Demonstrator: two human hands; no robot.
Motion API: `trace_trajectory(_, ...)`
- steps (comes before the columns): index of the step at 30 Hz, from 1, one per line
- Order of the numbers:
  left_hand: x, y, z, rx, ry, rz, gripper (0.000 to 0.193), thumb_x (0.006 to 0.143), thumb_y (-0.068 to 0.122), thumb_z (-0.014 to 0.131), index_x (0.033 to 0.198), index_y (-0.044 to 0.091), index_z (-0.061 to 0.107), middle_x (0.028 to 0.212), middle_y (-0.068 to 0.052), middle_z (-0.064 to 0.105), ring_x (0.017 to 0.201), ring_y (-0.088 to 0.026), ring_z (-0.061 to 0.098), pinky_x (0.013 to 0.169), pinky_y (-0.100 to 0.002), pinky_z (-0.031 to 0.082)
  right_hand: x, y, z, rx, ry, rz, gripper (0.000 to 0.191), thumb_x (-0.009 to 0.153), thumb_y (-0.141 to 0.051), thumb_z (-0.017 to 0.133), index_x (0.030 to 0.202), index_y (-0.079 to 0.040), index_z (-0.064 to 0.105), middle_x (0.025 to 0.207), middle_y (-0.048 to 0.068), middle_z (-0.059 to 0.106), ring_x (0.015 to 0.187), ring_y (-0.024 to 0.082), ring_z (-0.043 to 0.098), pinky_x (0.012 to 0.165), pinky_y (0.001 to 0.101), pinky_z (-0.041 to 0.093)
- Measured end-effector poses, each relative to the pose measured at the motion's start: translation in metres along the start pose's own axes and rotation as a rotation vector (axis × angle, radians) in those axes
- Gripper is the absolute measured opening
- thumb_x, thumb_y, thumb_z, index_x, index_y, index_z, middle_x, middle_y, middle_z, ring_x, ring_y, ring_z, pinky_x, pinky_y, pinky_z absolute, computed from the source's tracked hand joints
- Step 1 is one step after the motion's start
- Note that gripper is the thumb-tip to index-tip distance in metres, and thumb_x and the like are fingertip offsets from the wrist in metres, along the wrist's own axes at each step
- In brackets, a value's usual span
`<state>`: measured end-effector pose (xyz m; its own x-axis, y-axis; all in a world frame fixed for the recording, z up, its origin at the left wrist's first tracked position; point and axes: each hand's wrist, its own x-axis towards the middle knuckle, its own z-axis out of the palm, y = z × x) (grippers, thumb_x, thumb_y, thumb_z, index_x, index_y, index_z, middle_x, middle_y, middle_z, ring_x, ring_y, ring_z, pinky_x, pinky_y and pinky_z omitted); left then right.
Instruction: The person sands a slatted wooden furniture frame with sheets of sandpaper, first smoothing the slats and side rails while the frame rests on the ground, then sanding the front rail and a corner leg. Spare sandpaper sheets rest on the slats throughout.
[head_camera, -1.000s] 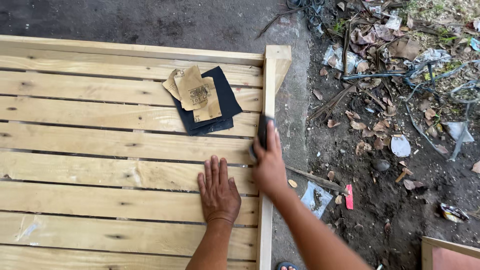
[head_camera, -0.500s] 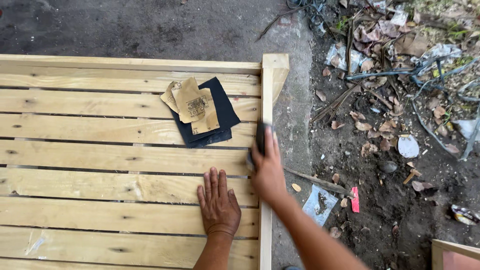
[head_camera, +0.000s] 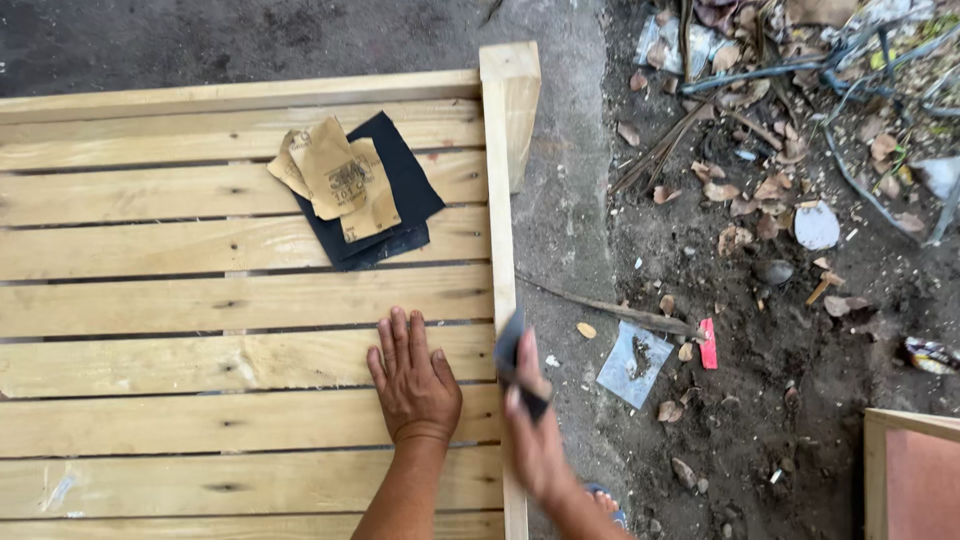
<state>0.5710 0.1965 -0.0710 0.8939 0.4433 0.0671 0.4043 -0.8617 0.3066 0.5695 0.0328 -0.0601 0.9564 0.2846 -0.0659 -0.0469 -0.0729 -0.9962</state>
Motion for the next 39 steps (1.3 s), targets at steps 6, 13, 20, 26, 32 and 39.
trace_trajectory(6,0.003,-0.001,-0.003,0.018,0.012,-0.002,0.06,0.101,0.029,0.043,0.157,0.008,0.038,0.168,-0.014,0.029,0.156,-0.032,0.022,0.124,-0.052,0.012,0.046,-0.012,0.0,0.342,0.178,0.731,0.071,0.108,-0.049,0.039,0.15,0.007,0.046,0.155,0.024,0.052,0.144,0.031,0.046,0.119,0.0374,0.034)
trace_trajectory(13,0.009,-0.002,-0.003,0.023,0.032,0.015,0.058,0.102,0.029,0.042,0.157,0.008,0.038,0.168,-0.015,0.029,0.157,-0.032,0.022,0.125,-0.052,0.013,-0.073,-0.006,0.003,0.259,0.164,0.74,0.073,0.098,-0.054,0.045,0.152,-0.005,0.045,0.153,0.01,0.053,0.144,0.02,0.043,0.118,0.0352,0.028)
trace_trajectory(20,0.011,-0.004,-0.004,0.02,0.025,0.017,0.059,0.101,0.029,0.043,0.157,0.008,0.038,0.168,-0.016,0.029,0.156,-0.033,0.022,0.125,-0.052,0.012,0.019,0.05,0.014,0.62,0.179,0.9,0.072,0.099,-0.055,0.049,0.13,0.008,0.064,0.116,0.022,0.073,0.099,0.031,0.071,0.088,0.0489,0.057)
trace_trajectory(26,0.014,0.0,-0.007,0.013,0.021,0.014,0.059,0.102,0.029,0.042,0.157,0.008,0.037,0.168,-0.016,0.029,0.157,-0.033,0.02,0.125,-0.052,0.011,-0.08,0.02,0.012,0.684,0.282,0.802,0.065,0.09,-0.046,0.059,0.146,-0.016,0.048,0.139,0.003,0.066,0.121,0.017,0.065,0.1,0.0359,0.051)
trace_trajectory(32,0.016,0.0,-0.008,0.009,-0.012,0.0,0.06,0.102,0.029,0.041,0.158,0.009,0.036,0.169,-0.015,0.026,0.157,-0.032,0.018,0.126,-0.052,0.009,0.006,0.053,0.013,0.764,0.181,0.906,0.065,0.096,-0.051,0.058,0.136,0.0,0.058,0.121,0.018,0.071,0.104,0.03,0.07,0.089,0.0472,0.059)
trace_trajectory(39,0.019,0.001,-0.008,0.007,0.006,0.006,0.059,0.103,0.029,0.04,0.159,0.009,0.035,0.169,-0.015,0.026,0.158,-0.031,0.017,0.126,-0.051,0.009,-0.123,0.015,0.011,0.727,0.283,1.016,0.06,0.087,-0.043,0.059,0.143,-0.022,0.052,0.13,0.004,0.07,0.114,0.018,0.068,0.096,0.0416,0.055)
